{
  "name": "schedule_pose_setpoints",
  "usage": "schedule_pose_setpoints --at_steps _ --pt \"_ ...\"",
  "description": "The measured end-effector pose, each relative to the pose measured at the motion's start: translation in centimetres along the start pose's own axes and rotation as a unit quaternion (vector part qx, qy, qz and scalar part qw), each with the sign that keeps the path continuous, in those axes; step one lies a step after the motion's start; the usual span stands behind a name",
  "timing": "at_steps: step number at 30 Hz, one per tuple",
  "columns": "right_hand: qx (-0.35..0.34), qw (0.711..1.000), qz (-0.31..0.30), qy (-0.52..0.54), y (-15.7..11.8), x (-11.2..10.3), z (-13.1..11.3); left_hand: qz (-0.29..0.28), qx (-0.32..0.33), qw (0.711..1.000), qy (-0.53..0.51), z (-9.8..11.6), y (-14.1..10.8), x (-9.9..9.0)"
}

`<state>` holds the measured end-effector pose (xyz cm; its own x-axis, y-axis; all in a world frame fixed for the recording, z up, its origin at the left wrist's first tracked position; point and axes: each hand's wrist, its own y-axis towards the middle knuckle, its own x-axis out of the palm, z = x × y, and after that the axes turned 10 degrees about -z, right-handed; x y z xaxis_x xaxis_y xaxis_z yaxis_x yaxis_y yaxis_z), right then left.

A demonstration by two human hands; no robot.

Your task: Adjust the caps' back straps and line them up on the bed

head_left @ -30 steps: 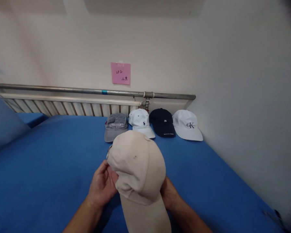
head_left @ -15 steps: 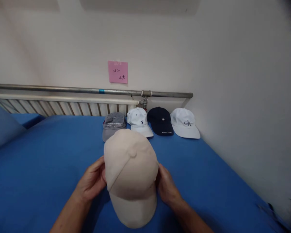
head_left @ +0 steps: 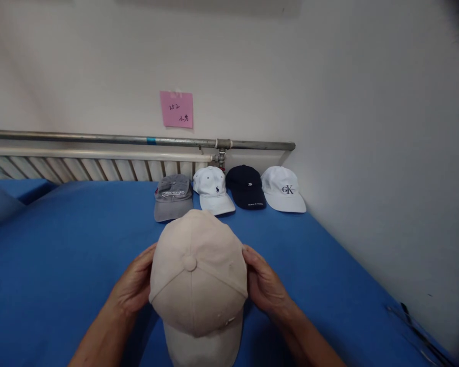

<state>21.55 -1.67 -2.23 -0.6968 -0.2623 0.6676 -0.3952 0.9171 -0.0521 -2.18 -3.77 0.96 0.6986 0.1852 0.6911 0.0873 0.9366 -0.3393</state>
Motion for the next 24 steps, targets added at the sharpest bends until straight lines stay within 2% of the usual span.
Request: schedule_pose_setpoints --at_steps 5,12,20,24 --pt "0.052 0.992 0.049 0.104 0.6 -0.3 0.3 0.046 -0.009 0.999 -0.022 -0.1 0.8 -0.2" --pt "0.128 0.985 -0.006 0.118 0.8 -0.8 0.3 0.012 -0.073 0.997 -0.019 -1.3 1.6 -0.5" --pt "0.061 0.989 0.003 0.138 0.8 -1.6 -0.3 0.015 -0.103 0.994 -0.027 -2.4 2.5 -1.2" --pt "0.086 0.987 -0.003 0.134 0.8 -1.5 -0.3 0.010 -0.118 0.992 -0.043 -2.6 2.9 -1.5"
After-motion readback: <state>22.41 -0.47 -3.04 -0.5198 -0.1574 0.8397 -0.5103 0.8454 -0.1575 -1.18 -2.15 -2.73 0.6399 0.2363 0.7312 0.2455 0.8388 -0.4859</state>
